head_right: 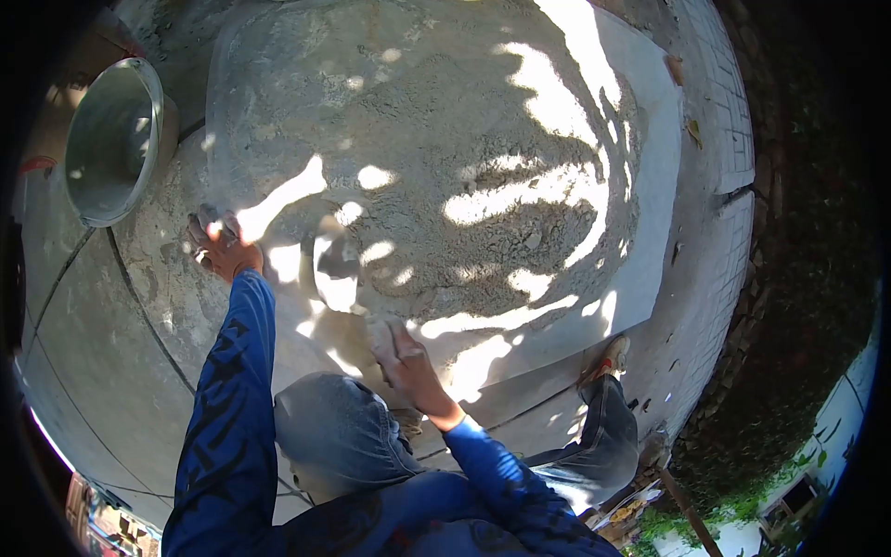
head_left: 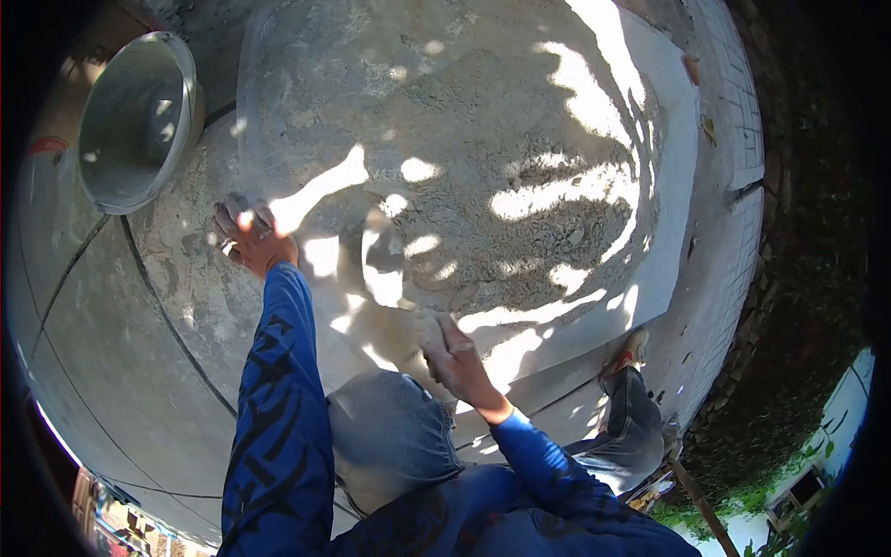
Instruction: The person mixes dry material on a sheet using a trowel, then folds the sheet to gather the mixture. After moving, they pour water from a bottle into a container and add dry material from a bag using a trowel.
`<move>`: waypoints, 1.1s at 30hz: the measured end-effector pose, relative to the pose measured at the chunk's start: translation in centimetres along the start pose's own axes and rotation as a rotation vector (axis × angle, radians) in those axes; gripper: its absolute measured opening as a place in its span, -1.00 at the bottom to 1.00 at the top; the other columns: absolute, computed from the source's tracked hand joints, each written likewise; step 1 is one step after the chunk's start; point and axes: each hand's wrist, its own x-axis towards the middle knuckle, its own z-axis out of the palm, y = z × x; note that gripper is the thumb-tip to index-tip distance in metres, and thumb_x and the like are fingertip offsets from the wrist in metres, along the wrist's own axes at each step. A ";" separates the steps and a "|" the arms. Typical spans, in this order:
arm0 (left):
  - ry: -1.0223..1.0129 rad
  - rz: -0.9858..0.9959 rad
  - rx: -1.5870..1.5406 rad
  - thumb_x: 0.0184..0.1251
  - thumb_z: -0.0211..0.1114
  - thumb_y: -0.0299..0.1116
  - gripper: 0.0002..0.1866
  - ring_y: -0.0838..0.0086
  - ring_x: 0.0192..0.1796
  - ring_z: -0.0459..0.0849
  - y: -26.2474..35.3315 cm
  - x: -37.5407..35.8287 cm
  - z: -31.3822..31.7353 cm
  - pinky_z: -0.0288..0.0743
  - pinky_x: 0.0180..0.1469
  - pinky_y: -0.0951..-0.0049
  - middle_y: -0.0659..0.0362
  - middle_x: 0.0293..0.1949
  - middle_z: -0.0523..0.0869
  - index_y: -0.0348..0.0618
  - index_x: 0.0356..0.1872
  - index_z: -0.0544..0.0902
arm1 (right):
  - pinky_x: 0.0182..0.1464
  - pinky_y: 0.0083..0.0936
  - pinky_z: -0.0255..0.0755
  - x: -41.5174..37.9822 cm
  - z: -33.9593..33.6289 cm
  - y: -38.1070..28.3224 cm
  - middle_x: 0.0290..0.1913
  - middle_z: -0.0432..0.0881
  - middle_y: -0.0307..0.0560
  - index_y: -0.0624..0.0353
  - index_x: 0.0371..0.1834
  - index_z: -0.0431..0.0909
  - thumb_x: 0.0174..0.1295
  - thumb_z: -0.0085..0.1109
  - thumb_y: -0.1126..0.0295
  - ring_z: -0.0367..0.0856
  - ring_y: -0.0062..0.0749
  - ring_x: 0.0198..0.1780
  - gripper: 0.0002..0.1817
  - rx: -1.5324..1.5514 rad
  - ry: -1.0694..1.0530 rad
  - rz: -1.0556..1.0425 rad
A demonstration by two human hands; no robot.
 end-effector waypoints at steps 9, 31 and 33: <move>-0.161 0.072 0.082 0.38 0.00 0.04 -0.51 0.24 0.54 -0.15 0.4 0.2 -2.6 -0.20 0.43 -0.16 0.25 0.44 0.19 0.22 0.29 0.37 | -0.46 -0.36 0.37 3.9 0.5 5.5 -0.56 0.51 0.00 0.26 -0.07 0.38 0.38 0.01 0.10 0.50 -0.27 -0.55 -0.61 -0.197 0.314 -0.290; -0.333 0.030 -1.321 0.44 0.10 -0.39 -0.46 0.19 0.30 0.38 -12.0 -22.7 -9.7 0.28 0.33 0.24 -0.08 0.32 0.33 -0.32 0.37 0.21 | -0.71 -0.60 0.26 -7.4 -17.2 0.4 -0.62 0.39 -0.27 0.08 0.14 0.31 0.40 0.00 0.13 0.37 -0.56 -0.70 -0.62 -0.025 0.105 -0.153; -0.391 -0.053 -1.336 0.43 0.11 -0.41 -0.47 0.18 0.30 0.38 -13.0 -24.7 -10.3 0.30 0.31 0.23 -0.09 0.32 0.32 -0.32 0.36 0.22 | -0.50 -0.45 0.45 -6.9 -13.9 3.4 -0.49 0.57 -0.04 0.13 0.15 0.30 0.35 0.11 0.18 0.58 -0.38 -0.52 -0.59 -0.471 -0.018 -0.135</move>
